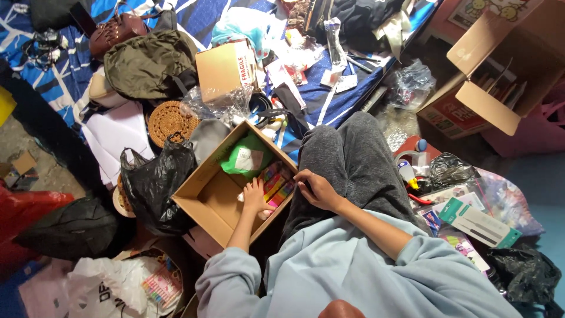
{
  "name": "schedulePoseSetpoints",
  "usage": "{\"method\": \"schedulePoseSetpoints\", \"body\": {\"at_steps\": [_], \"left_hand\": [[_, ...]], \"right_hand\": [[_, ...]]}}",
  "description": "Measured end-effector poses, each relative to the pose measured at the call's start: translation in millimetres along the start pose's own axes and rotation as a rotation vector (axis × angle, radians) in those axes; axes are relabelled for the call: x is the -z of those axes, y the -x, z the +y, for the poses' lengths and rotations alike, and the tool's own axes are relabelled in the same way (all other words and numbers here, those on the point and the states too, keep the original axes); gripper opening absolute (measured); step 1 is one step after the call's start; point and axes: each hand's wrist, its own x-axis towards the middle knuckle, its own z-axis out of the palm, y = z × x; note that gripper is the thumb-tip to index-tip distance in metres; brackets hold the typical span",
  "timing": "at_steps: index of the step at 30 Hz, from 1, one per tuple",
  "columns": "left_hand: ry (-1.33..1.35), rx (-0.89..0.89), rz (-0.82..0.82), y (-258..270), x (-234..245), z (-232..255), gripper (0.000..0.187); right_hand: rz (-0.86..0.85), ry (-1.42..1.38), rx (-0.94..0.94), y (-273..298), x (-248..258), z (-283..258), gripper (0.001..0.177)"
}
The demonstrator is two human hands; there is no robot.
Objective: The person sits on the floor and packs various items into a cardboard box. They place a green plastic bag, colorful markers, a black plastic bag, a small box, and a tube into the box.
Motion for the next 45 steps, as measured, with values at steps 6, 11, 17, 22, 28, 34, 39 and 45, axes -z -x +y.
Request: {"method": "schedulePoseSetpoints", "body": {"at_steps": [6, 11, 17, 22, 28, 34, 39, 45], "left_hand": [[0.016, -0.004, -0.007, -17.0, -2.0, 1.4, 0.156], [0.153, -0.085, 0.099, -3.3, -7.1, -8.9, 0.139], [0.49, 0.035, 0.268, 14.7, 0.4, -17.8, 0.113], [0.477, 0.434, 0.367, 13.1, -23.5, -36.9, 0.088], [0.777, 0.921, 0.169, -1.5, -22.9, -32.1, 0.088], [0.905, 0.923, 0.149, -9.6, -23.7, -6.5, 0.092], [1.309, 0.74, 0.162, -10.1, -48.5, -30.4, 0.091], [1.24, 1.384, 0.069, -21.7, -57.6, -20.3, 0.102]], "right_hand": [[0.0, 0.011, -0.017, 1.3, -1.4, -0.8, 0.023], [-0.001, 0.03, -0.004, 2.4, -4.6, 2.3, 0.023], [0.016, 0.057, 0.005, -0.2, -2.4, 1.5, 0.023], [0.014, 0.047, -0.004, 2.2, -2.4, -0.5, 0.023], [0.002, 0.055, -0.046, 1.7, -4.9, 0.2, 0.022], [0.056, 0.062, -0.058, 1.0, -4.4, 0.6, 0.018], [0.011, 0.022, -0.059, 2.9, 0.8, 0.3, 0.017], [-0.016, -0.016, -0.044, 2.0, 1.4, 1.2, 0.018]]}}
